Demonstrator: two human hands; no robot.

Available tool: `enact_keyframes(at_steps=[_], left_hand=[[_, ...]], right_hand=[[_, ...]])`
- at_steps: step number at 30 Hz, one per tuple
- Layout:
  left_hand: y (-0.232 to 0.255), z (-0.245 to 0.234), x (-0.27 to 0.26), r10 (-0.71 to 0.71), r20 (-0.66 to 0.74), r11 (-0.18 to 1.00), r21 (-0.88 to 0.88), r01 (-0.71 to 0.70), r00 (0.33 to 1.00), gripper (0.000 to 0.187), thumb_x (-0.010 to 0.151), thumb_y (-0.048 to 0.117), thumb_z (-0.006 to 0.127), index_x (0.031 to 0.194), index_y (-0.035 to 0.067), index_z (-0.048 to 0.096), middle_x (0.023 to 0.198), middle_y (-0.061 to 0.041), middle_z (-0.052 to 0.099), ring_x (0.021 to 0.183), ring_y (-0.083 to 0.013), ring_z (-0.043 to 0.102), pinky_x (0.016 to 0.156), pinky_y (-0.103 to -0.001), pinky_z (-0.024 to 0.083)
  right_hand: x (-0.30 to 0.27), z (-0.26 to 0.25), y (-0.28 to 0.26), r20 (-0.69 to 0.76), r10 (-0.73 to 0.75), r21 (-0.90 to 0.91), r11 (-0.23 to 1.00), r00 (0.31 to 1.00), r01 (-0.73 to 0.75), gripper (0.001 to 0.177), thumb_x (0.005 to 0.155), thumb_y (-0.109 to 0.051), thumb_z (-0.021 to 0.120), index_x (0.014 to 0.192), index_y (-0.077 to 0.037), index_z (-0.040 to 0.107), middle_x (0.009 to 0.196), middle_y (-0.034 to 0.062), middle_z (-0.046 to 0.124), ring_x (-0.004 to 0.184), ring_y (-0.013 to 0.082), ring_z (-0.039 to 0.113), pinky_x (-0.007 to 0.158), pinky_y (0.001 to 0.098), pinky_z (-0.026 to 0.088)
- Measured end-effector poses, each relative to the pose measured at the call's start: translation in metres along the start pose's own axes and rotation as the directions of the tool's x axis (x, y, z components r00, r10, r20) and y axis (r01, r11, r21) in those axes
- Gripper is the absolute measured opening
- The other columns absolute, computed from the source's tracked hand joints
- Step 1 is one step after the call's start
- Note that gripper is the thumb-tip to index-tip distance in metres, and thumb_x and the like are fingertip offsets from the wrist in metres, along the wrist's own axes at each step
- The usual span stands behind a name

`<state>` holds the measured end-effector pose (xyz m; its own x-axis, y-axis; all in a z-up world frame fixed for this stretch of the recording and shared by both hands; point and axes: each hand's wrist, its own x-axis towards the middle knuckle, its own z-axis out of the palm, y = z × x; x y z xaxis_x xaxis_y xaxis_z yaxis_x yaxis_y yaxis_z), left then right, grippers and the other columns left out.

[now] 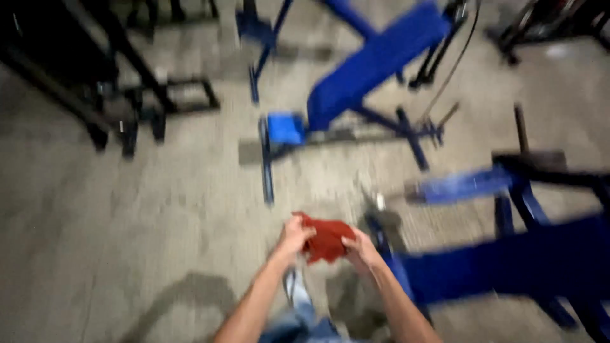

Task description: Wipe down weight plates and organize gym cable attachments in a machine section.

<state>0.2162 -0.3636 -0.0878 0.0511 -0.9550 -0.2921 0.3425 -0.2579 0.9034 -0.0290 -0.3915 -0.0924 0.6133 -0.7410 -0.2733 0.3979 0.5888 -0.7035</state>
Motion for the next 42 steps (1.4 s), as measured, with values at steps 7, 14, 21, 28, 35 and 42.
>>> enact_keyframes(at_steps=[7, 14, 21, 28, 35, 42], left_hand=[[0.104, 0.025, 0.168, -0.163, 0.015, 0.960, 0.232, 0.155, 0.987, 0.101, 0.089, -0.005, 0.061, 0.163, 0.021, -0.002, 0.104, -0.018, 0.075, 0.082, -0.0266, 0.070, 0.069, -0.045, 0.054], [0.155, 0.086, 0.318, -0.268, 0.348, 0.687, 0.723, -0.075, 0.899, 0.036, 0.081, 0.023, 0.079, 0.112, 0.004, 0.078, 0.091, -0.015, 0.079, 0.074, -0.0179, 0.073, 0.065, -0.033, 0.057], [0.152, 0.156, 0.507, -0.247, 0.548, 0.703, 0.669, -0.241, 0.799, 0.017, 0.078, 0.015, 0.077, 0.088, 0.002, 0.074, 0.081, -0.010, 0.075, 0.075, -0.0163, 0.070, 0.068, -0.033, 0.057], [0.185, 0.250, 0.644, -0.312, 0.623, 0.940, 0.314, 0.136, 0.717, 0.036, 0.079, 0.001, 0.074, 0.114, 0.004, 0.065, 0.102, -0.002, 0.075, 0.094, -0.0145, 0.072, 0.087, -0.032, 0.059], [0.164, 0.346, 0.722, -0.577, 0.750, 0.810, 0.473, 0.348, 0.322, 0.037, 0.087, 0.014, 0.076, 0.122, 0.005, 0.069, 0.111, -0.009, 0.076, 0.102, -0.0231, 0.072, 0.090, -0.039, 0.059], [0.057, 0.500, 0.726, -0.508, 0.851, 0.841, 0.523, -0.134, 0.134, 0.036, 0.081, 0.001, 0.076, 0.115, 0.004, 0.065, 0.103, -0.007, 0.075, 0.098, -0.0189, 0.070, 0.091, -0.037, 0.057]], right_hand=[[0.128, 0.000, -0.105, -0.163, -0.266, -0.030, 0.964, 0.950, 0.265, 0.056, 0.094, -0.012, 0.070, 0.146, -0.001, 0.049, 0.139, 0.0133, 0.065, 0.126, 0.0286, 0.063, 0.103, 0.0494, 0.054], [0.213, -0.096, -0.147, -0.345, -0.289, 0.133, 0.927, 0.893, 0.352, 0.051, 0.092, -0.014, 0.069, 0.140, -0.004, 0.055, 0.130, 0.0126, 0.068, 0.117, 0.0288, 0.065, 0.093, 0.0515, 0.055], [0.297, -0.189, -0.268, -0.450, -0.295, 0.144, 0.908, 0.843, 0.394, 0.044, 0.091, -0.013, 0.070, 0.132, 0.000, 0.059, 0.125, 0.0130, 0.070, 0.116, 0.0268, 0.069, 0.100, 0.0480, 0.056], [0.344, -0.259, -0.352, -0.550, -0.372, 0.132, 0.845, 0.747, 0.518, 0.047, 0.091, -0.018, 0.070, 0.133, -0.002, 0.059, 0.124, 0.0135, 0.070, 0.112, 0.0281, 0.069, 0.095, 0.0499, 0.056], [0.351, -0.295, -0.364, -0.803, -0.409, -0.055, 0.775, 0.433, 0.629, 0.049, 0.095, -0.022, 0.065, 0.139, -0.002, 0.059, 0.131, 0.0095, 0.070, 0.120, 0.0222, 0.066, 0.103, 0.0400, 0.052], [0.292, -0.317, -0.402, -0.852, -0.512, -0.126, 0.402, 0.109, 0.907, 0.046, 0.097, -0.019, 0.064, 0.139, -0.002, 0.057, 0.131, 0.0131, 0.068, 0.118, 0.0248, 0.068, 0.102, 0.0417, 0.055]])
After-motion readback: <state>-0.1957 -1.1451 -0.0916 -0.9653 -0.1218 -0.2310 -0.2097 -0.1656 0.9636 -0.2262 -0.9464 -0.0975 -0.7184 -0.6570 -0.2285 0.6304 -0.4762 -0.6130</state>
